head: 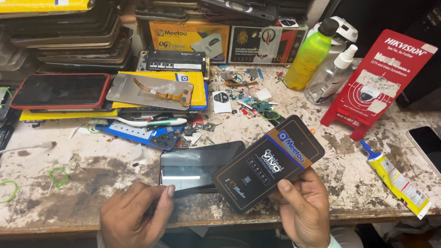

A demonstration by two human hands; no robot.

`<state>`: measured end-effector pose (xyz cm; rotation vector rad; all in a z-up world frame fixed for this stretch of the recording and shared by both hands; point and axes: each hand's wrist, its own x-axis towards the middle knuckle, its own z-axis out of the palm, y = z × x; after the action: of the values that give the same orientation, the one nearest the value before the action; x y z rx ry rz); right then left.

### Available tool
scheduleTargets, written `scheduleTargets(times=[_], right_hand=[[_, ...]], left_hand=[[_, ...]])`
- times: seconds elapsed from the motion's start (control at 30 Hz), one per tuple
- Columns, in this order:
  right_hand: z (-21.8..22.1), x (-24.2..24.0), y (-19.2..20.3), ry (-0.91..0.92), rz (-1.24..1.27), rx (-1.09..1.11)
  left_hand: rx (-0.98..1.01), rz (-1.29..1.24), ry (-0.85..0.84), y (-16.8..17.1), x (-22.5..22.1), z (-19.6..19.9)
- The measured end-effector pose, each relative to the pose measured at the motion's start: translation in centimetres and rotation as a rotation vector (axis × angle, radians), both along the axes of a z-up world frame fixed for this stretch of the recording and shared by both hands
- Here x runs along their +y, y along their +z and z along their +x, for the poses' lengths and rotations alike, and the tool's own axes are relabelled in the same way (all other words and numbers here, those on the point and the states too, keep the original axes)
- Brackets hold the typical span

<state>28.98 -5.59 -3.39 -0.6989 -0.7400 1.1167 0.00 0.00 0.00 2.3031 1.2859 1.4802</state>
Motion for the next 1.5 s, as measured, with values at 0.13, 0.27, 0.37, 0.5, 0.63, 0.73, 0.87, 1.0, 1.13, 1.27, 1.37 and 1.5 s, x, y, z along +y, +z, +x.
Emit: scheduleTargets(times=[0.13, 0.27, 0.37, 0.5, 0.63, 0.73, 0.87, 1.0, 1.13, 1.27, 1.37, 1.5], right_hand=[[0.0, 0.0, 0.0, 0.007, 0.008, 0.003], [0.1, 0.1, 0.0, 0.011, -0.001, 0.012], [0.1, 0.1, 0.0, 0.008, -0.003, 0.012], [0.1, 0.1, 0.0, 0.004, -0.005, 0.004], [0.2, 0.0, -0.1, -0.003, -0.007, 0.009], [0.3, 0.0, -0.3, -0.007, 0.009, 0.006], [0.3, -0.2, -0.2, -0.010, 0.002, 0.001], [0.2, -0.1, 0.1, -0.006, -0.013, 0.004], [0.2, -0.1, 0.2, -0.011, -0.013, -0.003], [0.2, -0.1, 0.2, -0.014, -0.013, -0.019], [0.2, -0.1, 0.2, -0.022, 0.000, -0.018], [0.3, -0.1, 0.1, -0.024, 0.010, -0.014]], left_hand=[[0.001, 0.013, 0.003, -0.2, 0.1, 0.0], [0.014, 0.007, 0.003, -0.4, 0.3, -0.1], [0.023, -0.039, 0.006, -0.5, 0.4, -0.1], [0.006, 0.003, -0.002, -0.3, 0.2, 0.0], [-0.001, -0.006, -0.006, 0.2, 0.0, 0.1], [0.005, 0.004, -0.009, 0.6, 0.0, 0.2], [0.031, 0.014, -0.002, 0.7, -0.2, 0.1], [0.011, 0.004, -0.029, 1.0, -0.3, -0.1], [0.007, 0.016, -0.039, 1.1, -0.2, 0.0], [0.016, 0.020, -0.030, 1.1, -0.2, 0.0], [0.008, -0.022, -0.035, 1.2, -0.2, 0.0], [0.005, 0.017, -0.050, 1.2, -0.2, -0.1]])
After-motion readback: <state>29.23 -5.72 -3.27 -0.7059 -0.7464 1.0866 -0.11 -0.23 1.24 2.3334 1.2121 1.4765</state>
